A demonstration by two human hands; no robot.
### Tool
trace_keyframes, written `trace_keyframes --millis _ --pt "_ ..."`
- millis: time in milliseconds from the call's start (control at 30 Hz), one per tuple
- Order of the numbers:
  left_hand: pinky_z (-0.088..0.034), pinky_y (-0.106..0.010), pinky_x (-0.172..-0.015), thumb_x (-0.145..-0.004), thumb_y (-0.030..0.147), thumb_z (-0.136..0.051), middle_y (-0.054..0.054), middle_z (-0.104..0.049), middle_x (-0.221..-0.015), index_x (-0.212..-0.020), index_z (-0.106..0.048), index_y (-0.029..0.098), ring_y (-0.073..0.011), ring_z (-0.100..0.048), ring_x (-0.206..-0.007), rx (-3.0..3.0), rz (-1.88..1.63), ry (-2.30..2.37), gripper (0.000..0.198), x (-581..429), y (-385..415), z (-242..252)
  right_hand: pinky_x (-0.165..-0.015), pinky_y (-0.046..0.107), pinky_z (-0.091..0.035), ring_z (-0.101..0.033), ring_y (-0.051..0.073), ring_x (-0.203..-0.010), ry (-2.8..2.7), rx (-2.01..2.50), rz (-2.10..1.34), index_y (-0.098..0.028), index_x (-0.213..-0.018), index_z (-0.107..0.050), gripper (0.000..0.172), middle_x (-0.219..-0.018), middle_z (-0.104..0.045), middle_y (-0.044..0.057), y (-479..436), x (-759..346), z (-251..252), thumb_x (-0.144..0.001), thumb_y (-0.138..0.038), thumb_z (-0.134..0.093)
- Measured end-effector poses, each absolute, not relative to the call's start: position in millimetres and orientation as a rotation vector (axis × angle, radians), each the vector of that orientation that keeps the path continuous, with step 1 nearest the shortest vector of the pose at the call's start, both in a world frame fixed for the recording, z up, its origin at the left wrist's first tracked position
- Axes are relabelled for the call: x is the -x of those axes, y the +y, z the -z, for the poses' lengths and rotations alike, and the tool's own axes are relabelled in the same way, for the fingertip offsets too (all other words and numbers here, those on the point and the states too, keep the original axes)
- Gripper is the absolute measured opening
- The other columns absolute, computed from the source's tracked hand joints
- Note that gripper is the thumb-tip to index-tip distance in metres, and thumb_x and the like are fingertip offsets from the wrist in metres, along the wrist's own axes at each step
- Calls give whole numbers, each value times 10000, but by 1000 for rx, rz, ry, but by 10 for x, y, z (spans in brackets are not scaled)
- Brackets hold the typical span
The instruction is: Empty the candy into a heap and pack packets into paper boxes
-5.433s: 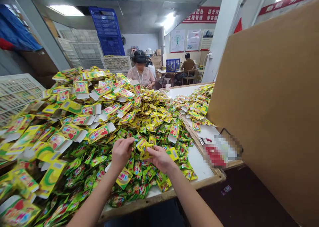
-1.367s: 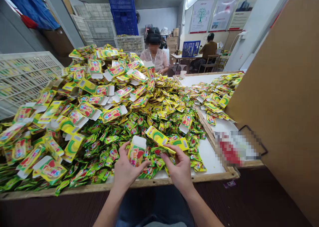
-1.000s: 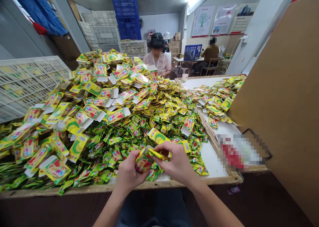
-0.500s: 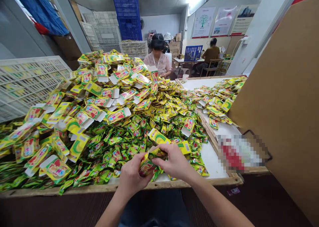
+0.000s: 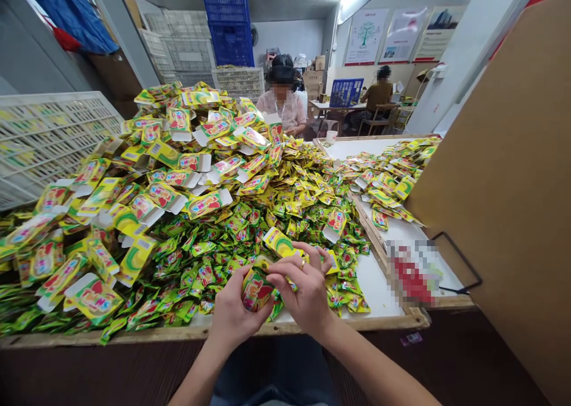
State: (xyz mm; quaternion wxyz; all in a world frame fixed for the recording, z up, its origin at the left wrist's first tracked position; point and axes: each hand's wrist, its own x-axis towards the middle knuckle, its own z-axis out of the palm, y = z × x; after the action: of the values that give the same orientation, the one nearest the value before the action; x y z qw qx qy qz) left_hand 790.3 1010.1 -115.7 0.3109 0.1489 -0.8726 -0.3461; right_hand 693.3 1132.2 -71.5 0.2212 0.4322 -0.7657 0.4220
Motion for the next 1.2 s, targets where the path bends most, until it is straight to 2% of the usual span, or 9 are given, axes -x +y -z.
trace_keyframes --millis 200,400,567,733,833,933,1000,1067,1200 --pt "-523 -283 -647 -697 336 -583 -66 -667 -909 -1061 -499 200 -203 -662 -783 -320 859 -2342 397 -7894 10093 1105 -1070 538 -194 -363 311 -1243 -2447 -1447 -1270 -270 -797 -734 171 -1184 -581 79 11313 -6975 685 -732 -423 -693" --pt "-516 -299 -705 -658 369 -687 -62 -635 -951 -1106 -508 201 -194 -629 -808 -365 1194 -2233 511 -7851 10031 981 -726 328 -495 -586 188 -726 -2609 -1200 -2038 -185 -730 -720 297 -721 -671 45 11245 -6929 704 -772 -463 -626" --pt "-445 -223 -411 -808 557 -494 -15 -606 -842 -1100 -391 212 -75 -496 -435 -550 2043 -1803 463 -7854 10150 1040 -645 279 -521 -627 180 -702 -2522 -832 -2481 -160 -788 -726 403 -757 -704 45 11257 -7003 768 -681 -546 -688" --pt "-388 -194 -352 -818 574 -484 9 -580 -797 -1057 -378 220 -56 -431 -398 -642 2018 -1776 440 -7931 10324 1189 -675 276 -534 -642 156 -715 -2688 -977 -2562 -161 -858 -727 395 -794 -718 36 11360 -6975 937 -686 -515 -697" --pt "-529 -273 -613 -883 530 -399 -67 -625 -948 -1210 -373 204 -135 -613 -675 -515 2040 -2034 462 -8038 10305 1281 -577 267 -516 -624 139 -595 -2998 -1085 -2298 -136 -802 -726 389 -732 -715 53 11489 -6568 836 -619 -479 -744" --pt "-503 -345 -851 -885 488 -435 -125 -598 -1121 -1341 -291 198 -182 -620 -948 -469 1971 -2129 560 -8144 10209 1365 -503 252 -453 -593 128 -517 -2902 -783 -1587 -90 -763 -724 407 -666 -693 74 11700 -5862 395 -567 -444 -766" --pt "-500 -363 -860 -858 479 -486 -140 -565 -1185 -1336 -305 196 -193 -611 -967 -563 1888 -2099 584 -8191 10135 1402 -672 307 -448 -655 202 -809 -2544 -443 -1299 -24 -769 -699 492 -954 -685 172 11845 -5391 38 -719 -502 -594" --pt "-504 -372 -841 -842 473 -504 -132 -575 -1162 -1286 -377 189 -196 -615 -923 -656 1797 -2087 542 -8216 10085 1415 -827 384 -393 -529 316 -1131 -2408 -307 -1168 5 -822 -672 598 -1227 -552 243 11907 -5060 -187 -851 -504 -358" --pt "-511 -358 -819 -844 440 -509 -114 -589 -1156 -1191 -495 196 -197 -619 -913 -620 1729 -2169 424 -8200 10093 1372 -895 406 -432 -545 275 -1118 -2526 -519 -975 -45 -1113 -580 331 -1248 -539 250 11573 -4992 93 -858 -243 -506"
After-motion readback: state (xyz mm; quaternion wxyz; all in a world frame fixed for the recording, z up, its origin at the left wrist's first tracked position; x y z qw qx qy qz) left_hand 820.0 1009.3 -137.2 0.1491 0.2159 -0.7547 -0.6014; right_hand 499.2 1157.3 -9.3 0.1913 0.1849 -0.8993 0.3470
